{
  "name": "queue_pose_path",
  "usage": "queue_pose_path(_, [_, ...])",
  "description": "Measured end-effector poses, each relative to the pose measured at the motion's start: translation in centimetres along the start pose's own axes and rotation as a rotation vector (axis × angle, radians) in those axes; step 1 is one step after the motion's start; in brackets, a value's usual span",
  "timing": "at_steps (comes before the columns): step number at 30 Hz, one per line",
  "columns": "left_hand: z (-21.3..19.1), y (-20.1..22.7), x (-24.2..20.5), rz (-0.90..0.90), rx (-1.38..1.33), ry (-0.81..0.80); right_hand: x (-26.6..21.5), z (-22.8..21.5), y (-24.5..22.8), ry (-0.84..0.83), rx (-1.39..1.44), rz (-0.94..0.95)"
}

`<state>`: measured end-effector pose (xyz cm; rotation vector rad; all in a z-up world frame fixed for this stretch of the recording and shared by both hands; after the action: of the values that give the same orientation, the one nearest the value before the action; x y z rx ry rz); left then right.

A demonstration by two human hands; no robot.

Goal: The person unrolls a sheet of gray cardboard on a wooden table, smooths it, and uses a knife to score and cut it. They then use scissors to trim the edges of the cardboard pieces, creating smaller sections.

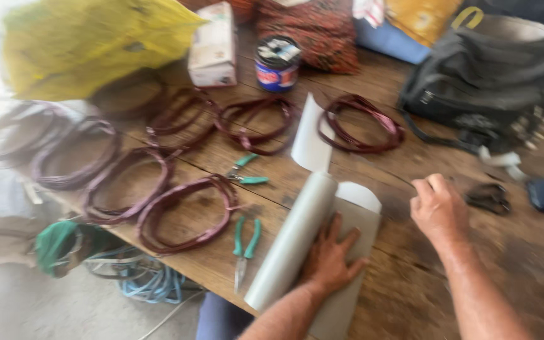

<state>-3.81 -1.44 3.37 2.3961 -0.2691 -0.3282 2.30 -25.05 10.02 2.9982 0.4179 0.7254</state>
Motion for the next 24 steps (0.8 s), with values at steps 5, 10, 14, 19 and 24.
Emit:
queue_pose_path(5, [-0.4,0.1,0.2,0.027,0.046,0.028,-9.7,-3.1,-1.7,-0.076,0.064,0.132])
queue_pose_path(10, [-0.3,0.6,0.1,0.020,0.131,0.014,-18.2,-3.8,-3.7,-0.147,0.032,0.238])
queue_pose_path(14, [-0.6,0.7,0.0,0.005,0.135,0.019,-17.1,-1.9,-6.2,-0.068,0.088,0.152])
queue_pose_path(19, [-0.3,0.4,0.1,-0.007,0.128,0.018,-13.1,1.0,-10.0,-0.221,0.273,0.199])
queue_pose_path(24, [-0.2,0.4,0.0,0.017,0.151,0.044,-11.4,0.1,-12.3,-0.195,0.429,0.220])
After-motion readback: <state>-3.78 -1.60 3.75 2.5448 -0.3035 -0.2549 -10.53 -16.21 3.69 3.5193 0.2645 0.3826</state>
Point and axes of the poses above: each hand's wrist, its own x-axis towards the middle knuckle, its own z-axis out of the palm, y = z × x, the point moved 4 cm from there along x, towards the middle knuckle, and after that the axes turned 11 degrees about -z, right-handed, at the moved point
